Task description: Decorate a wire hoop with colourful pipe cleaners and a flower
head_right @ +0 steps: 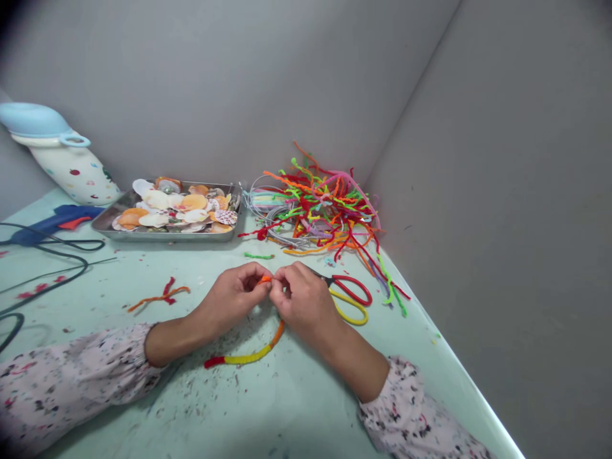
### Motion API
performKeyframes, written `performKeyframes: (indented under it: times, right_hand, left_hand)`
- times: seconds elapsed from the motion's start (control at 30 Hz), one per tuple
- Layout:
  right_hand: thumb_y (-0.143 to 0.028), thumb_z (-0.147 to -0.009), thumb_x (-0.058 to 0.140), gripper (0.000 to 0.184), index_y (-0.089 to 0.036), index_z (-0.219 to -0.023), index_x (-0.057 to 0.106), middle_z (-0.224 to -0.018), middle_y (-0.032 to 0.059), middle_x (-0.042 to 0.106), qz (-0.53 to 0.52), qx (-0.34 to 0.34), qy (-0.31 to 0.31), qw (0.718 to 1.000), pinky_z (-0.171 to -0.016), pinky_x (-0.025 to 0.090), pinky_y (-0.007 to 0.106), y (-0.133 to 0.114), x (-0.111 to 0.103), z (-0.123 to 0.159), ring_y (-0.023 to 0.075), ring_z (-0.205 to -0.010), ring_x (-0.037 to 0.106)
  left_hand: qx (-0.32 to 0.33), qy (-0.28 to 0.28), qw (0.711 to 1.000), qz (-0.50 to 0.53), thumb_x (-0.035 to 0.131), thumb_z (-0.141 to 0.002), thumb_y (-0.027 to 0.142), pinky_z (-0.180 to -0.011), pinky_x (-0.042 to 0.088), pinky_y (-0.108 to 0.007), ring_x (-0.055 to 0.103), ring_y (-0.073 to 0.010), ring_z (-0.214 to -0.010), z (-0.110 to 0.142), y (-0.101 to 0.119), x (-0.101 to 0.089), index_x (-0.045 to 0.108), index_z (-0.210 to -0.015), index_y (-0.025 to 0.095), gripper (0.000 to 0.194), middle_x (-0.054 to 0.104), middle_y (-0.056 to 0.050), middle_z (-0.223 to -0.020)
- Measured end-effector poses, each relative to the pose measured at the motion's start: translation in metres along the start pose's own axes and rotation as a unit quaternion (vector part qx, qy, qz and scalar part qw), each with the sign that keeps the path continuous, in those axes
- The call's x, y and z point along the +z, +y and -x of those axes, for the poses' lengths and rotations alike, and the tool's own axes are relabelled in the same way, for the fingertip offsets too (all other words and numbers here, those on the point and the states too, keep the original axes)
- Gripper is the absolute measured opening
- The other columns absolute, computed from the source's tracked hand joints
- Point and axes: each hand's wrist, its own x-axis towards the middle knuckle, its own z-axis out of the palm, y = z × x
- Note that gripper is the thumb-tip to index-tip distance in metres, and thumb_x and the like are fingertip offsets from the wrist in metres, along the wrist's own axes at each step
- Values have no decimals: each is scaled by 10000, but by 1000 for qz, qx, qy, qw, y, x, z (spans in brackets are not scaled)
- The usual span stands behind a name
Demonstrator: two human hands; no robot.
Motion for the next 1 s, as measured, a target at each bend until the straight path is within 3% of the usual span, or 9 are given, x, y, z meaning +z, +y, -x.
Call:
performKeyframes:
  times: [0.33,0.77,1.0]
  right_hand:
    - [-176,-777,547,41,-183,-767,586,-732,-1,613,-84,85,-49,992,-573,411,212,1,-5,-5,109,-621,544]
    - [-140,-750,541,63,-180,-755,588,-714,2,596,-41,50,-64,996,-604,388,216,0,-7,-6,116,-637,529]
    - [-117,-755,522,76,-180,-752,564,-708,-11,563,-58,14,-107,992,-610,370,209,7,-11,-8,108,-649,507]
  left_hand:
    - [-7,-17,999,32,515,-763,208,-565,378,-203,501,-108,-619,-2,-3,-1,620,-802,153,125,590,7,-683]
    - [-4,-16,1000,25,511,-744,194,-560,374,-201,503,-108,-620,-2,-2,-1,606,-777,154,108,582,10,-674]
    - [-30,-78,996,38,508,-739,202,-516,336,-191,457,-89,-548,-4,0,-5,594,-726,150,102,546,31,-595]
